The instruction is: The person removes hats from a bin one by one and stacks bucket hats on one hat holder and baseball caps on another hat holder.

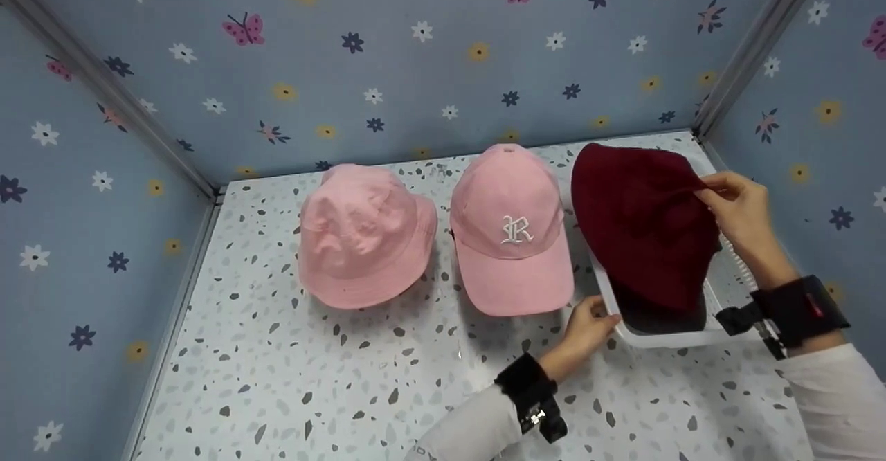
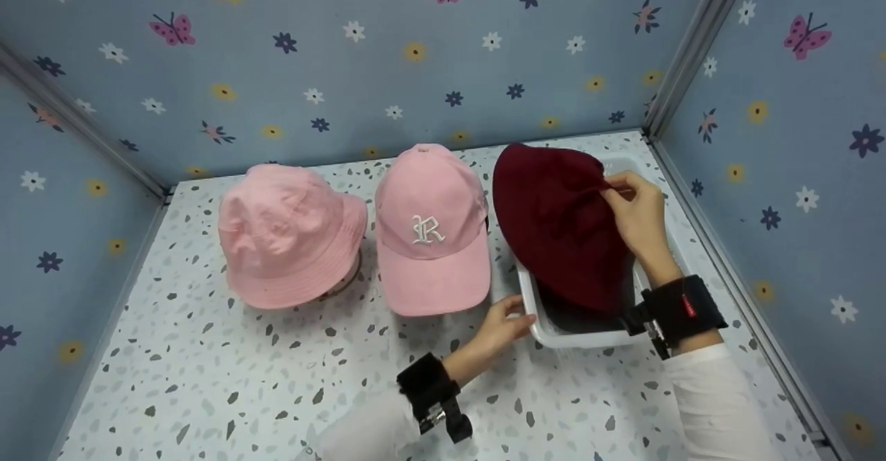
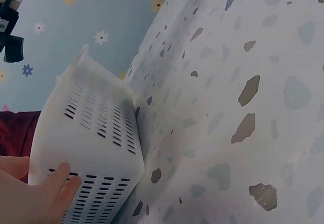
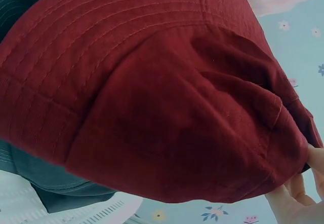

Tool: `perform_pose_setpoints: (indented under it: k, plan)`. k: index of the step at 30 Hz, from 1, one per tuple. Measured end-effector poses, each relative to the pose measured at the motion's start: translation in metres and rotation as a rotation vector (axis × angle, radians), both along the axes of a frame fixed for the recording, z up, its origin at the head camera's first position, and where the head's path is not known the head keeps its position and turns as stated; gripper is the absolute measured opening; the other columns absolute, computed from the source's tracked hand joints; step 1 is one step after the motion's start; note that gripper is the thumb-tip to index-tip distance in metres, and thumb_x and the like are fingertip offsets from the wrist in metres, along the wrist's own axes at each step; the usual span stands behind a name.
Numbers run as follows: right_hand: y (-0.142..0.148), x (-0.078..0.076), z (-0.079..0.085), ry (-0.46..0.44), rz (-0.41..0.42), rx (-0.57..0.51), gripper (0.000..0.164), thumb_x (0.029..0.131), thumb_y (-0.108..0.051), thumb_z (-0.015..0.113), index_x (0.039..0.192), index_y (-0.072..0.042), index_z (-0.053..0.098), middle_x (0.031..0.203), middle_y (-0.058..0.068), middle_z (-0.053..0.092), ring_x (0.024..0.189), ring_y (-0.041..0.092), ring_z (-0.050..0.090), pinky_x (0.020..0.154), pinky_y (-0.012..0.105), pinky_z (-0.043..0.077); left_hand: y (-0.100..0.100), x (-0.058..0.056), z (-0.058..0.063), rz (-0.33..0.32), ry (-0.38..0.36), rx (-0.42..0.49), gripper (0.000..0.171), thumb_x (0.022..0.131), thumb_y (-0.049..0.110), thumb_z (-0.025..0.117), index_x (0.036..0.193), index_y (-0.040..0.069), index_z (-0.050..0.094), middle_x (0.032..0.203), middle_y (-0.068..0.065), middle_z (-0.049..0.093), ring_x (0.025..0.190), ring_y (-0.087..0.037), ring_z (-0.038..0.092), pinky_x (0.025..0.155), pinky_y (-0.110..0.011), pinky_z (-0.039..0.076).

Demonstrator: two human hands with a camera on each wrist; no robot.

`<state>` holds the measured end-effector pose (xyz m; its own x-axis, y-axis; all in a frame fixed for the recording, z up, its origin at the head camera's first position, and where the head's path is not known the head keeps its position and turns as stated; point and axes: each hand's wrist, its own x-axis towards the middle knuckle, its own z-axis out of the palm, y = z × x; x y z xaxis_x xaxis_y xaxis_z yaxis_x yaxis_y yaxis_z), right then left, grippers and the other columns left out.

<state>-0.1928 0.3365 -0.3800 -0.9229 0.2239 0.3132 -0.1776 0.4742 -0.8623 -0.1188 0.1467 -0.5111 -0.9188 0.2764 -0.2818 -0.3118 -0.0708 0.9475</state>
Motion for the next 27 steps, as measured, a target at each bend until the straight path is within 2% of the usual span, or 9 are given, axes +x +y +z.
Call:
perform_pose_setpoints:
  k: [4,9,13,16,18,22,27]
  plan:
    - [-0.002,0.006,0.007,-0.007,0.011,-0.087,0.014,0.082,0.002,0.056,0.081,-0.008,0.066,0.071,-0.013,0.059,0.059,-0.002,0.053,0.051,0.009,0.042,-0.004,0.001,0.003,-0.002,-0.017,-0.003,0.036,0.080,-0.005,0.056,0.116,-0.007,0.047,0.094,-0.010,0.057,0.082,-0.016,0.058,0.070,-0.024,0.050]
    - [-0.003,0.013,0.015,0.010,0.000,-0.144,0.013,0.082,0.002,0.057,0.081,-0.006,0.066,0.070,-0.013,0.060,0.061,-0.002,0.054,0.052,0.010,0.042,-0.009,0.003,0.007,0.016,-0.024,0.005,0.039,0.079,-0.003,0.057,0.117,-0.007,0.047,0.100,-0.011,0.056,0.086,-0.016,0.057,0.073,-0.024,0.049]
    - [-0.003,0.016,0.017,0.085,0.037,-0.323,0.013,0.081,0.006,0.057,0.081,-0.003,0.066,0.070,-0.006,0.062,0.060,0.003,0.055,0.050,0.011,0.042,-0.014,0.005,0.011,0.048,0.044,-0.047,0.041,0.077,0.000,0.058,0.116,-0.007,0.048,0.103,-0.014,0.056,0.090,-0.019,0.056,0.076,-0.024,0.048]
    - [-0.004,0.019,0.019,0.137,0.104,-0.483,0.012,0.079,0.010,0.056,0.081,0.002,0.065,0.071,0.001,0.062,0.061,0.007,0.056,0.048,0.012,0.043,-0.018,0.010,0.018,0.070,0.103,-0.049,0.040,0.078,0.002,0.059,0.115,-0.008,0.048,0.105,-0.017,0.056,0.094,-0.024,0.056,0.078,-0.026,0.048]
    - [-0.005,0.022,0.021,0.149,0.125,-0.513,0.010,0.080,0.009,0.057,0.082,0.003,0.065,0.072,0.002,0.063,0.062,0.007,0.057,0.048,0.012,0.043,-0.021,0.014,0.023,0.071,0.131,-0.031,0.041,0.080,0.005,0.059,0.116,-0.008,0.047,0.107,-0.017,0.055,0.098,-0.026,0.055,0.080,-0.026,0.048]
    - [-0.007,0.029,0.028,0.147,0.145,-0.551,0.008,0.080,0.007,0.058,0.085,0.005,0.064,0.075,0.003,0.063,0.065,0.008,0.057,0.049,0.013,0.044,-0.025,0.022,0.033,0.055,0.157,0.061,0.044,0.082,0.009,0.059,0.120,-0.008,0.043,0.111,-0.016,0.051,0.102,-0.026,0.054,0.081,-0.026,0.047]
    - [-0.011,0.038,0.035,0.153,0.204,-0.633,0.010,0.080,0.008,0.057,0.088,0.010,0.062,0.079,0.007,0.063,0.069,0.012,0.057,0.052,0.016,0.046,-0.031,0.024,0.047,0.047,0.170,0.138,0.049,0.083,0.011,0.059,0.124,-0.008,0.040,0.115,-0.016,0.051,0.105,-0.027,0.052,0.084,-0.026,0.046]
